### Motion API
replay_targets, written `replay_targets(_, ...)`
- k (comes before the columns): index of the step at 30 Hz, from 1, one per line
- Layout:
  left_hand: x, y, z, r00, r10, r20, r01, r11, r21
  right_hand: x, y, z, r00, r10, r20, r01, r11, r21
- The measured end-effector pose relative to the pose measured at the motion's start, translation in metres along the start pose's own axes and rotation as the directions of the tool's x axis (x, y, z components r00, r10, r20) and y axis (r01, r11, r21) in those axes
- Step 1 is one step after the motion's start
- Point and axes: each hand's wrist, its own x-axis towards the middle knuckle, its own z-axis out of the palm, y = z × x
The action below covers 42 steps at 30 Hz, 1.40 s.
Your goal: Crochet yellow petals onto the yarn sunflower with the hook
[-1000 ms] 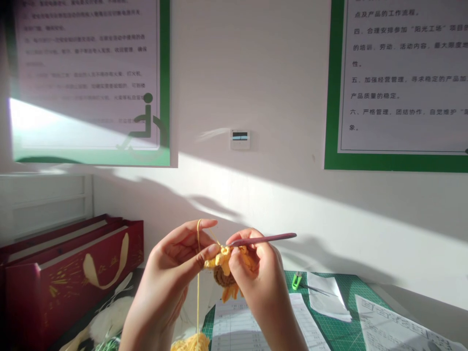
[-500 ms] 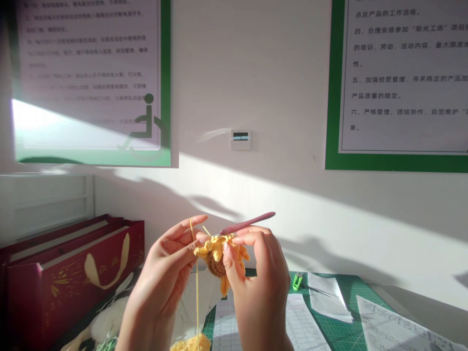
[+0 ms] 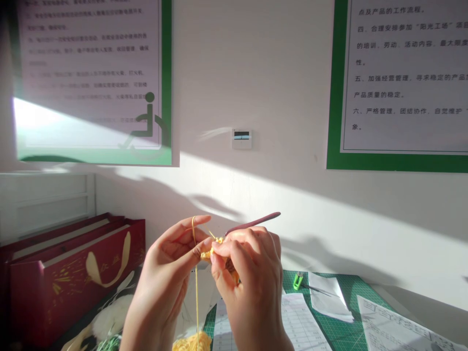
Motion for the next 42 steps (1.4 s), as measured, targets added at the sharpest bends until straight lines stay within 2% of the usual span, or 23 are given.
replay_targets(7, -0.0001, -0.0009, -0.0002, 1.000, -0.004, 0.004, 0.004, 1.000, 0.004, -0.0005, 0.0021, 0.0024, 1.000, 0.000, -0.024, 0.002, 0.998, 0.064)
replay_targets(12, -0.0004, -0.0002, 0.0017, 1.000, 0.031, -0.006, -0.031, 0.999, 0.009, -0.0005, 0.0041, -0.0004, 1.000, -0.016, 0.009, 0.016, 1.000, -0.015)
replay_targets(18, -0.0021, -0.0005, 0.0031, 0.999, 0.038, 0.002, -0.038, 0.999, 0.007, -0.0012, 0.0019, 0.0006, 0.996, 0.093, -0.006, -0.091, 0.978, 0.190)
replay_targets(20, -0.0020, -0.0006, 0.0027, 0.999, 0.043, -0.006, -0.043, 0.999, 0.013, -0.0021, 0.0018, 0.0024, 0.993, 0.118, -0.017, -0.112, 0.973, 0.201)
replay_targets(24, -0.0019, -0.0004, 0.0027, 0.998, 0.061, -0.023, -0.060, 0.998, 0.026, -0.0033, 0.0021, 0.0033, 0.999, 0.034, -0.038, -0.032, 0.998, 0.054)
replay_targets(30, -0.0024, -0.0009, 0.0033, 0.995, 0.089, -0.040, -0.089, 0.996, 0.022, -0.0030, 0.0032, 0.0017, 0.987, -0.152, 0.053, 0.154, 0.987, -0.040)
replay_targets(35, -0.0015, -0.0008, 0.0033, 0.996, 0.077, -0.037, -0.076, 0.997, 0.024, -0.0015, 0.0088, -0.0016, 0.981, -0.171, 0.092, 0.172, 0.985, 0.001)
replay_targets(39, -0.0015, -0.0013, 0.0025, 0.996, 0.086, -0.029, -0.085, 0.995, 0.048, 0.0015, 0.0071, -0.0034, 0.968, -0.227, 0.106, 0.234, 0.971, -0.053)
replay_targets(42, -0.0019, -0.0014, 0.0018, 0.996, 0.082, -0.021, -0.081, 0.994, 0.073, 0.0034, 0.0011, -0.0023, 0.983, -0.174, 0.063, 0.176, 0.984, -0.033)
